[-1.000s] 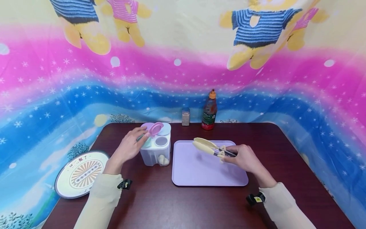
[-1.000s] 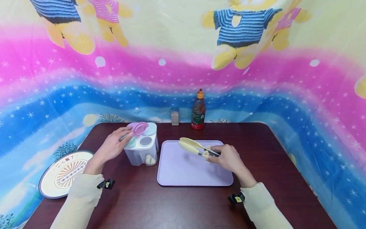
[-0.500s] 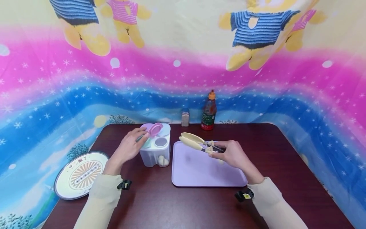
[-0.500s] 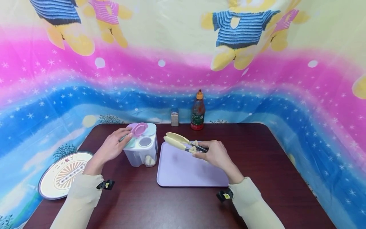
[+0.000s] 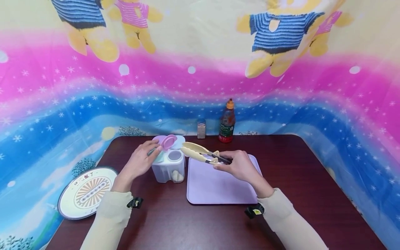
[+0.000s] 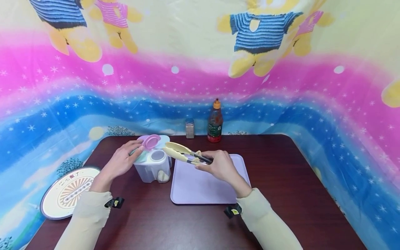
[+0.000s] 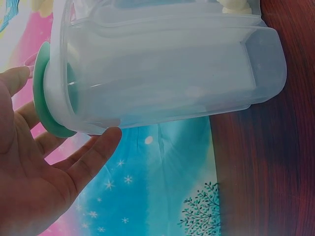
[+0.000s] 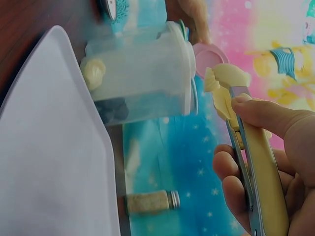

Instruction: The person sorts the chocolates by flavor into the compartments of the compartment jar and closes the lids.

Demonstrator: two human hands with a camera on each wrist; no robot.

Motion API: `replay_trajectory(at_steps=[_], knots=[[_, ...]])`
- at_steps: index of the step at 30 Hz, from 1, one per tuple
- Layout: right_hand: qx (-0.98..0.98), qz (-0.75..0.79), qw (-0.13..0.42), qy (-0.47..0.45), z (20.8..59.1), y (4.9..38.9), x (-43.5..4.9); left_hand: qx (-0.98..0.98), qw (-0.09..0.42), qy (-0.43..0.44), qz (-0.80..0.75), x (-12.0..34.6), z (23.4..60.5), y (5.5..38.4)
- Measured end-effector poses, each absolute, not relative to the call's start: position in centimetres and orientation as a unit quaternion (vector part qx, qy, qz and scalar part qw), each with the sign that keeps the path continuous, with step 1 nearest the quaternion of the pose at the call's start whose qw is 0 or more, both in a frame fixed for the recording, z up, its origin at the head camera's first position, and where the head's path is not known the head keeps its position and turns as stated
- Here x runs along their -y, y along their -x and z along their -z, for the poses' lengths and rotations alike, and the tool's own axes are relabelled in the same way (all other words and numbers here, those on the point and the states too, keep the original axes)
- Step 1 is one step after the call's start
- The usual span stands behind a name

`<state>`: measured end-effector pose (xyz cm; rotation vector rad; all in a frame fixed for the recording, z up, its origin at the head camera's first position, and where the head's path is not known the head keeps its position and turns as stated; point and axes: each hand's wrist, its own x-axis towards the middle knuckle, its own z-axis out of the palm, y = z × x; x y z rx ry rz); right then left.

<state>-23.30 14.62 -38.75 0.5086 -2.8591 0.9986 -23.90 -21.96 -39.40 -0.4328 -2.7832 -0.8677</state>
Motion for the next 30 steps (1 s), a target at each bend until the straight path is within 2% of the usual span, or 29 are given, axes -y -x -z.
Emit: replay_trajectory(at_steps=[9, 30], knots=[[0.927, -0.322, 0.055, -0.184, 38.7, 23.7, -12.3, 0.940, 0.098, 0.147, 0.293, 21.9, 39.4, 23.9], [0.934, -0.311, 0.028, -0.171, 39.1, 23.7, -11.1, 0.942, 0.092, 0.144, 0.290, 21.9, 39.3, 24.0]])
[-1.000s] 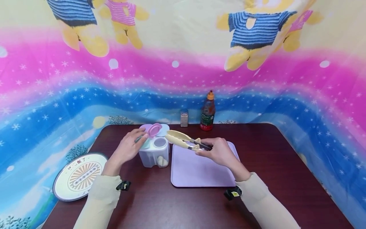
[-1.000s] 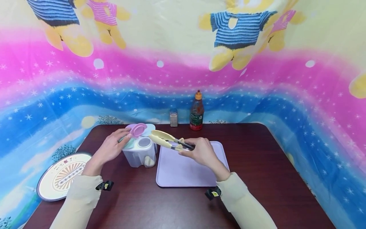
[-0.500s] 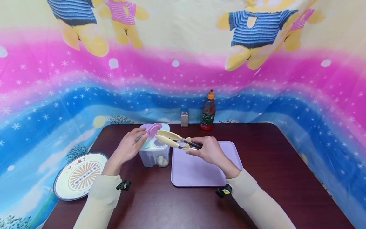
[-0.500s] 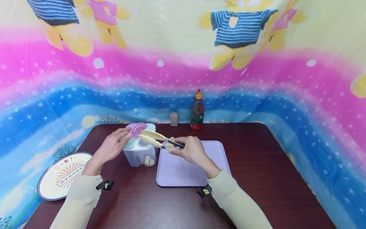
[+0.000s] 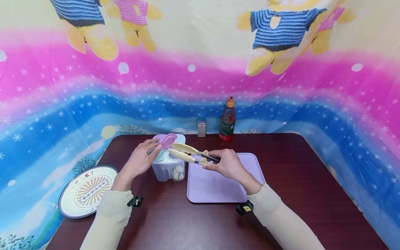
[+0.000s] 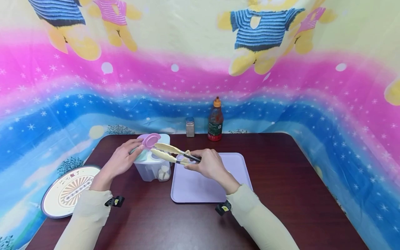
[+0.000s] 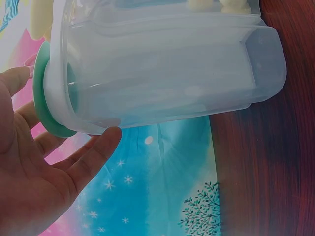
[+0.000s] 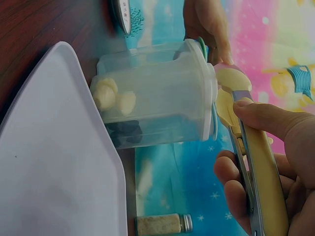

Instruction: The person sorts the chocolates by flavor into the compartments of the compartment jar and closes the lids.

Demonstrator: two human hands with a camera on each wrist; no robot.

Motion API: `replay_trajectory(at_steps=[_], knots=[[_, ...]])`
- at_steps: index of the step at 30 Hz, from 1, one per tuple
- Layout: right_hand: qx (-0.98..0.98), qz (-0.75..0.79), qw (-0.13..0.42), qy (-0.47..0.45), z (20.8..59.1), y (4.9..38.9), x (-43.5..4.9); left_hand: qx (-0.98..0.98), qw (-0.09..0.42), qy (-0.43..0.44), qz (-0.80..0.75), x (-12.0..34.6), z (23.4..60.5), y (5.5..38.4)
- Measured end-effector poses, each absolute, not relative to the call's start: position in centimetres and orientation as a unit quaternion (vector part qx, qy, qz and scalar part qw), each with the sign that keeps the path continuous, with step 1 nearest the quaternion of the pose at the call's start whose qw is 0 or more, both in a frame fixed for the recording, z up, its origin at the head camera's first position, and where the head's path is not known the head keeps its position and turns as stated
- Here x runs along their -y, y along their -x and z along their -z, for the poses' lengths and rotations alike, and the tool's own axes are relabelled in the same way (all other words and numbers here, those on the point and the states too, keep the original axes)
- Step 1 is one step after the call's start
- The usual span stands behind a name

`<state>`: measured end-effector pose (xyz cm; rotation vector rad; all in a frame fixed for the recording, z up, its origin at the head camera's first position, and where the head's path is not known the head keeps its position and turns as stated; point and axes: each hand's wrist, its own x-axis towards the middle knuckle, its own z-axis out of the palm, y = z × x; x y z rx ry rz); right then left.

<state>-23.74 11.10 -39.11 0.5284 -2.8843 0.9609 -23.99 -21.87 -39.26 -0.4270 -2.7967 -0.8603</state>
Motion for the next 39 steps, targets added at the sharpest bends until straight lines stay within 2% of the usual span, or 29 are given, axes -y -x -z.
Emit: replay_trajectory(at_steps=[8, 28, 39], knots=[[0.939, -0.300, 0.032, -0.168, 39.2, 23.9, -13.3, 0.941, 0.092, 0.146, 0.291, 21.9, 39.3, 23.9], [0.954, -0.251, 0.037, -0.161, 41.0, 23.2, -22.4, 0.940, 0.099, 0.150, 0.291, 22.0, 39.4, 24.0], [0.961, -0.240, 0.022, -0.138, 42.3, 23.0, -26.4, 0.940, 0.094, 0.147, 0.292, 22.0, 39.4, 23.9]])
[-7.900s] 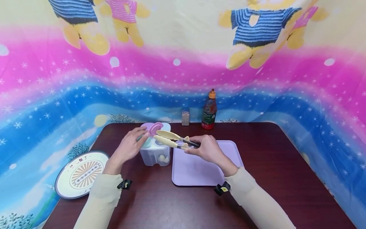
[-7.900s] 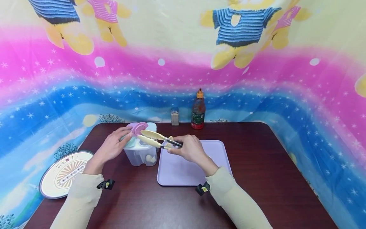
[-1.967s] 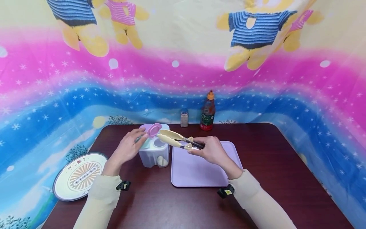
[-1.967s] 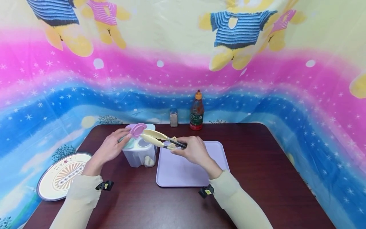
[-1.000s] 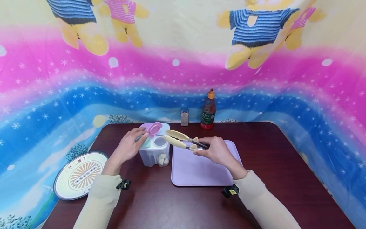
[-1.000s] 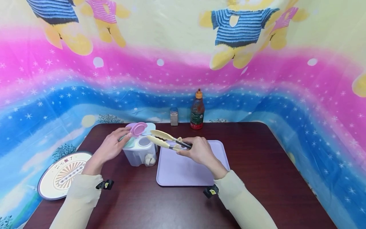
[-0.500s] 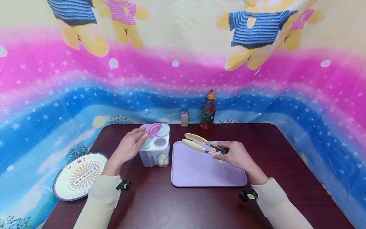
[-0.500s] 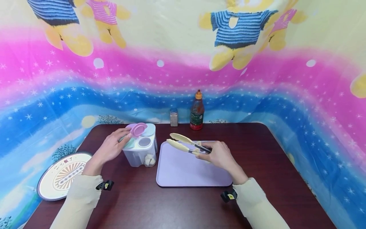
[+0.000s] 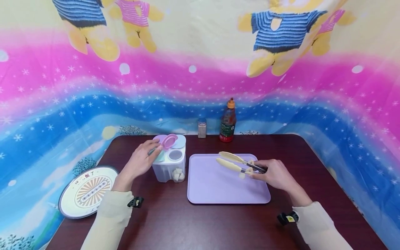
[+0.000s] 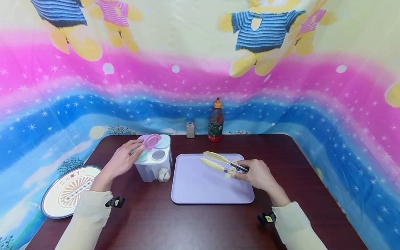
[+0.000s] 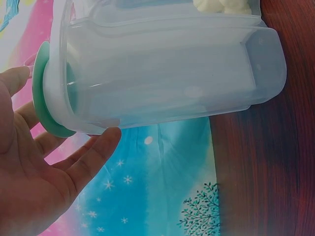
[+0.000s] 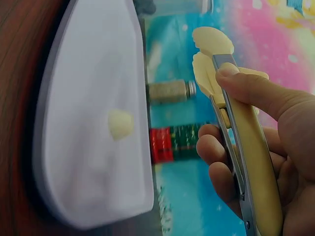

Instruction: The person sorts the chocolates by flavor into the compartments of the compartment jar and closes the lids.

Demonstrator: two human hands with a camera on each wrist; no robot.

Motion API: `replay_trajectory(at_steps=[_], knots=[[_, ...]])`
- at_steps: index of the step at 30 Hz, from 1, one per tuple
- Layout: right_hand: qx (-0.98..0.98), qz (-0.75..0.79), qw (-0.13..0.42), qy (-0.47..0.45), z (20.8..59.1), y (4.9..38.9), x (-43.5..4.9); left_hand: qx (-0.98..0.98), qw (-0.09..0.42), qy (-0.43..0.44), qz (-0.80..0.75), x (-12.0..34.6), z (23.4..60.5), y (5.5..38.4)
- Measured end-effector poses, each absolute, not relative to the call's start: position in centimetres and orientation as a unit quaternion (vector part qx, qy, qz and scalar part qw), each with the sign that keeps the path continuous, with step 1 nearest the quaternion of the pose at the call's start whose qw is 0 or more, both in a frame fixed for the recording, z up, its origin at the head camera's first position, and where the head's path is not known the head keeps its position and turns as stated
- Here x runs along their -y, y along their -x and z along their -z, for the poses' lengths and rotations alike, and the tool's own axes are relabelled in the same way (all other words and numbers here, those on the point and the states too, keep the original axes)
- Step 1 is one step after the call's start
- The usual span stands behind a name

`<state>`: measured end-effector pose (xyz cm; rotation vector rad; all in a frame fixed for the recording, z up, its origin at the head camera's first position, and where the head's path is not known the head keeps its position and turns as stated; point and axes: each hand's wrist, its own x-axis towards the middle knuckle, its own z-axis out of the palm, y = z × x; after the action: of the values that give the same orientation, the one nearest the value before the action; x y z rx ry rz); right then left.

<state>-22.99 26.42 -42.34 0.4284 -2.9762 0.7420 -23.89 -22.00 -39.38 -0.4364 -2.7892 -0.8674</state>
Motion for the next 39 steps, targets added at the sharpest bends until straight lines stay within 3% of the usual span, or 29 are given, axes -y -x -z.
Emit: replay_trajectory(at_steps=[20, 39], knots=[[0.972, -0.207, 0.016, -0.107, 45.1, 22.1, -31.8, 0.940, 0.097, 0.154, 0.287, 21.9, 39.1, 23.9], [0.981, -0.167, -0.001, -0.100, 46.1, 21.4, -33.1, 0.939, 0.100, 0.155, 0.290, 21.9, 39.2, 24.0]])
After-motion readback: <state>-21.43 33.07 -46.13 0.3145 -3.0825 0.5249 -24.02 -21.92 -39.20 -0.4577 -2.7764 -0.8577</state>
